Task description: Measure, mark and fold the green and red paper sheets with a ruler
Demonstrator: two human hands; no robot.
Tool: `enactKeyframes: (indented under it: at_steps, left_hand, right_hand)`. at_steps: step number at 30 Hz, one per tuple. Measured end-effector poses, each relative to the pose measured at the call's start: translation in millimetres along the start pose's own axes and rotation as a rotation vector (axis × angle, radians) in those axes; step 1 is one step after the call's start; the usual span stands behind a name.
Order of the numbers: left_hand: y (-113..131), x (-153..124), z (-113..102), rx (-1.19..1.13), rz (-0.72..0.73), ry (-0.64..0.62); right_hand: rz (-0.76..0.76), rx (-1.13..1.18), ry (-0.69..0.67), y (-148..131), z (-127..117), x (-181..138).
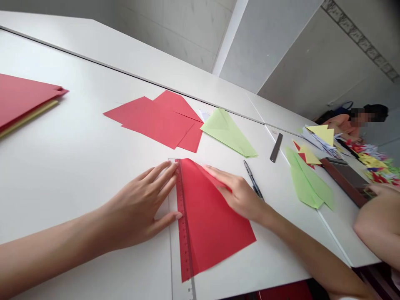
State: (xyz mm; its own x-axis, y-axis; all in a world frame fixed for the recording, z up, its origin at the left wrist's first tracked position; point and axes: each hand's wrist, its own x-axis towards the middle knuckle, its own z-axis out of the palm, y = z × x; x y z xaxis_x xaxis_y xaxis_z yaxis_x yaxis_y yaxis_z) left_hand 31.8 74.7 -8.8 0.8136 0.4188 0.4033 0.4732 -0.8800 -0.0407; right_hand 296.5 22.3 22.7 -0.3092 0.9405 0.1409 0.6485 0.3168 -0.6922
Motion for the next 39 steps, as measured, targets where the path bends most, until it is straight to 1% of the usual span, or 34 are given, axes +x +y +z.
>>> enactKeyframes:
  at_steps: [2, 5, 8, 11, 19, 24, 31, 34, 39]
  left_hand:
    - [2.0, 0.4, -2.5, 0.025, 0.001, -0.024]
    - [3.8, 1.3, -6.0, 0.045, -0.003, -0.054]
    - [5.1, 1.8, -8.7, 0.030, 0.002, -0.060]
    - [6.3, 1.7, -9.7, 0.012, -0.003, -0.060]
    - [6.9, 1.1, -7.0, -0.042, -0.053, -0.064]
    - [7.1, 1.4, -9.1, -0.045, -0.052, -0.095]
    - [6.4, 2.7, -11.1, -0.056, -0.040, -0.086]
    - [6.6, 3.4, -10.4, -0.051, -0.041, -0.104]
    - [6.5, 5.3, -8.1, -0.042, -0.045, -0.137]
  right_hand:
    - [-0.153, -0.277, -0.023, -3.8, 10.4, -8.8]
    - [-0.259, -0.582, -0.017, -7.5, 23.7, -16.7]
    - [-0.311, -0.773, 0.022, -10.4, 33.3, -19.3]
    - [-0.344, -0.871, 0.070, -12.6, 39.9, -19.9]
    - [-0.375, -0.933, 0.132, -14.5, 49.6, -21.2]
    - [-0.381, -0.916, 0.131, -13.5, 51.6, -22.3]
    - [-0.374, -0.896, 0.112, -9.8, 54.2, -25.3]
    - [-0.378, -0.883, 0.086, -11.6, 52.3, -25.9]
    - [-0.391, -0.833, -0.026, -17.2, 46.3, -28.6]
